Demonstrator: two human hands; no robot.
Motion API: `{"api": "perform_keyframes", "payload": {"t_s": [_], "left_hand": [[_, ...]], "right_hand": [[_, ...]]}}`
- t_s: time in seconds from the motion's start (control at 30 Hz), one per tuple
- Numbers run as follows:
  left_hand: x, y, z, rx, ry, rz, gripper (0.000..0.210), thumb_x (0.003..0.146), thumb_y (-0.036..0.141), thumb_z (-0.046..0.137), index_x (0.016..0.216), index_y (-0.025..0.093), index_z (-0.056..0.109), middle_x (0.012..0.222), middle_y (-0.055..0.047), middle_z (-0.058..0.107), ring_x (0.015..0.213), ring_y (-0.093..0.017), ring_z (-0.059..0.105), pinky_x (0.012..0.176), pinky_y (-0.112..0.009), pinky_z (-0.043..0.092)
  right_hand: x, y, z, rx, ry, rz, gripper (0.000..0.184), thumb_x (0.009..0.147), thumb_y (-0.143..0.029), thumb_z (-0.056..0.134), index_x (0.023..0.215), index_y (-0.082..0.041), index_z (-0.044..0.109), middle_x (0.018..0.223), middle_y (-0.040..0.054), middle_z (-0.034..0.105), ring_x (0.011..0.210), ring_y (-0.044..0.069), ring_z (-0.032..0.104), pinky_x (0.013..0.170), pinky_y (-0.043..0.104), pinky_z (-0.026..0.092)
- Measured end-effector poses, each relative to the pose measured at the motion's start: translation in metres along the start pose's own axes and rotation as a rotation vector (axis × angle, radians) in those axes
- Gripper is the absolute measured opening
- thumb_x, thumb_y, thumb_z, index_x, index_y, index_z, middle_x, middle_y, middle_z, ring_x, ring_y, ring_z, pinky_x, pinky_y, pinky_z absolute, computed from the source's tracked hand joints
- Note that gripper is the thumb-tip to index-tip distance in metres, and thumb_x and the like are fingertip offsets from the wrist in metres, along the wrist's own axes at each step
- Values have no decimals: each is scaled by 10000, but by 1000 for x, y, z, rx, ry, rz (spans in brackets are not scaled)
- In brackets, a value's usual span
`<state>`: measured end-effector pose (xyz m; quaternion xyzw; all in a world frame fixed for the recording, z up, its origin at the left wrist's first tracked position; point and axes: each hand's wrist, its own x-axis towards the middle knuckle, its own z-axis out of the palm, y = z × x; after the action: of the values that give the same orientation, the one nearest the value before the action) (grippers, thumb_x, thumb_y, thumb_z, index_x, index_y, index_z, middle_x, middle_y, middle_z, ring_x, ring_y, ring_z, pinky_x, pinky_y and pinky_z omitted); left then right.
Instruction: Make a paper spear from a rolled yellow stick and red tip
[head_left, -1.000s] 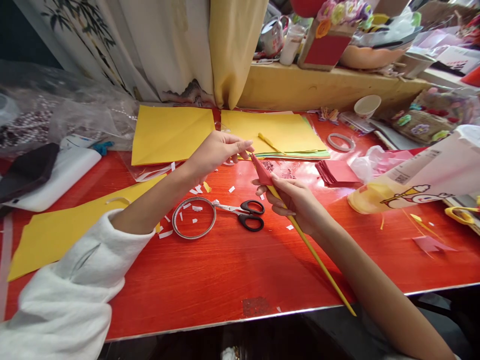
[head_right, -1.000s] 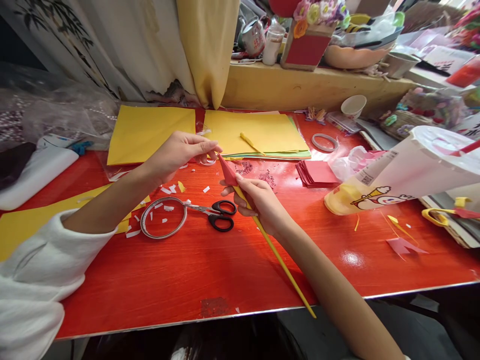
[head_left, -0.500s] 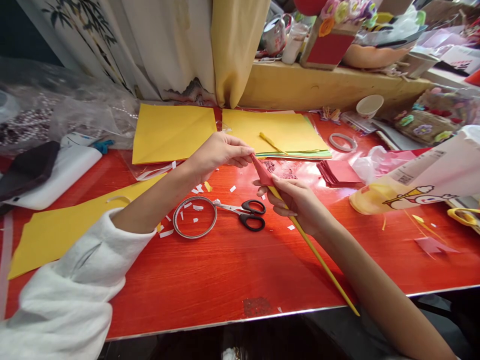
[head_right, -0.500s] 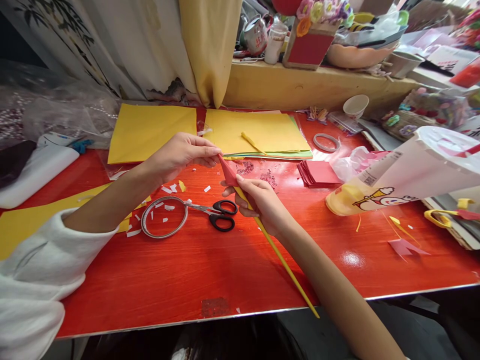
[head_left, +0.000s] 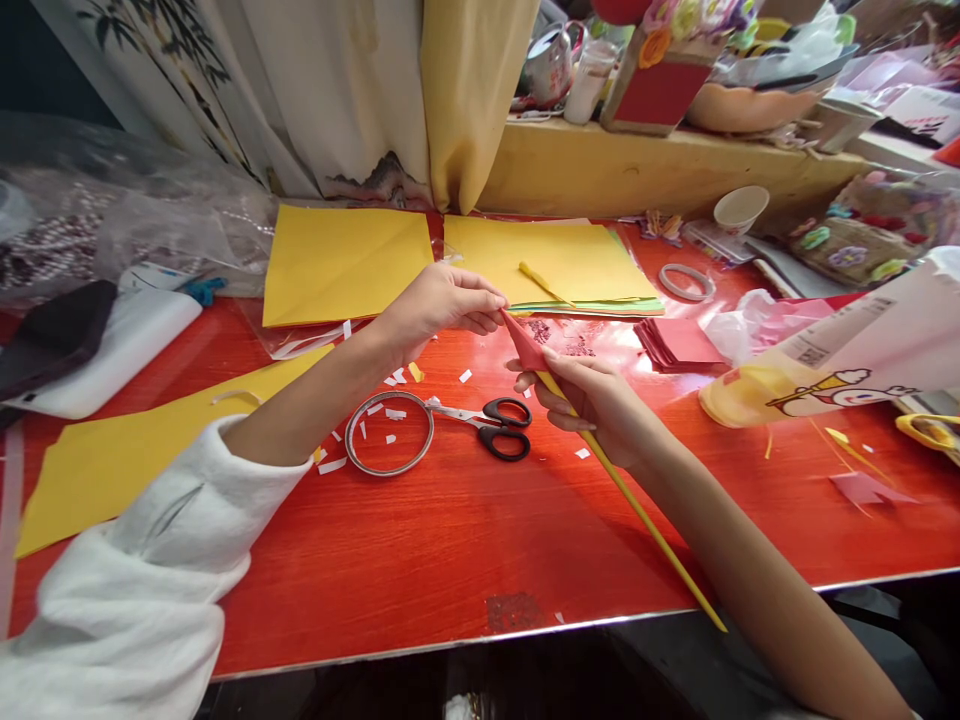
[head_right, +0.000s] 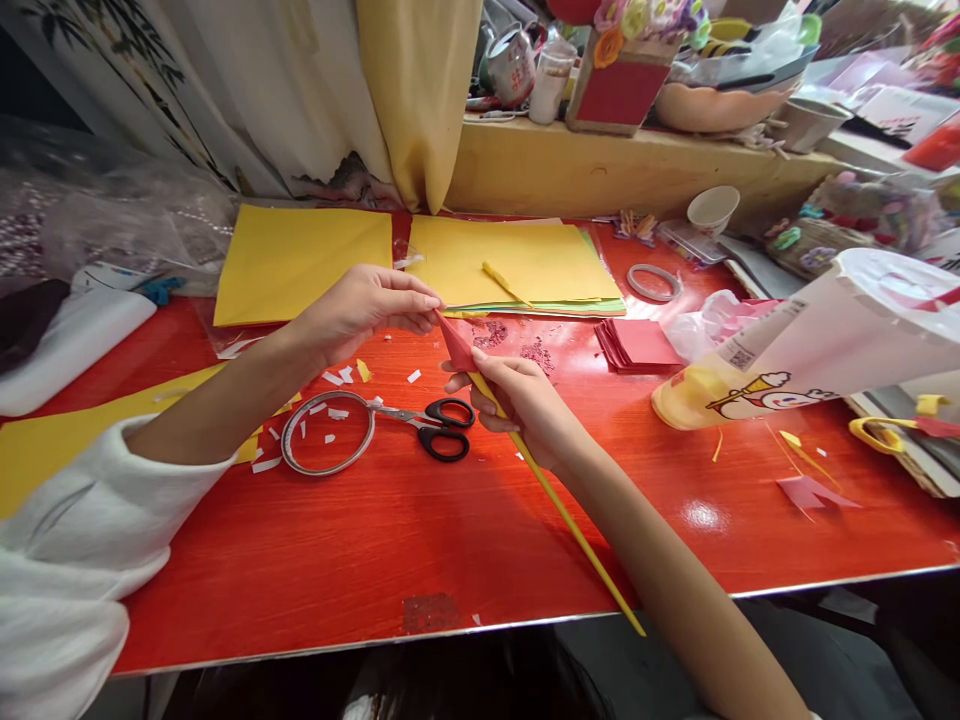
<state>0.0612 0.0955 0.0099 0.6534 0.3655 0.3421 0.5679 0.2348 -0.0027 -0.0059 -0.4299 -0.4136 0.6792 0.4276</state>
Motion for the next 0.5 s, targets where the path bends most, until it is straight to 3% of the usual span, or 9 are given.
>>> {"api": "perform_keyframes", "payload": {"t_s": [0.5], "left_hand": [[-2,-1,2,15,5,40,192,698,134,589,880,127,651,693,-29,631,640,-90,589,689,-257,491]], "right_hand": [[0,1,-1,13,11,4,241,800,-342,540,838,-126,641,778,57,560,476,49,232,339,196,92]]}}
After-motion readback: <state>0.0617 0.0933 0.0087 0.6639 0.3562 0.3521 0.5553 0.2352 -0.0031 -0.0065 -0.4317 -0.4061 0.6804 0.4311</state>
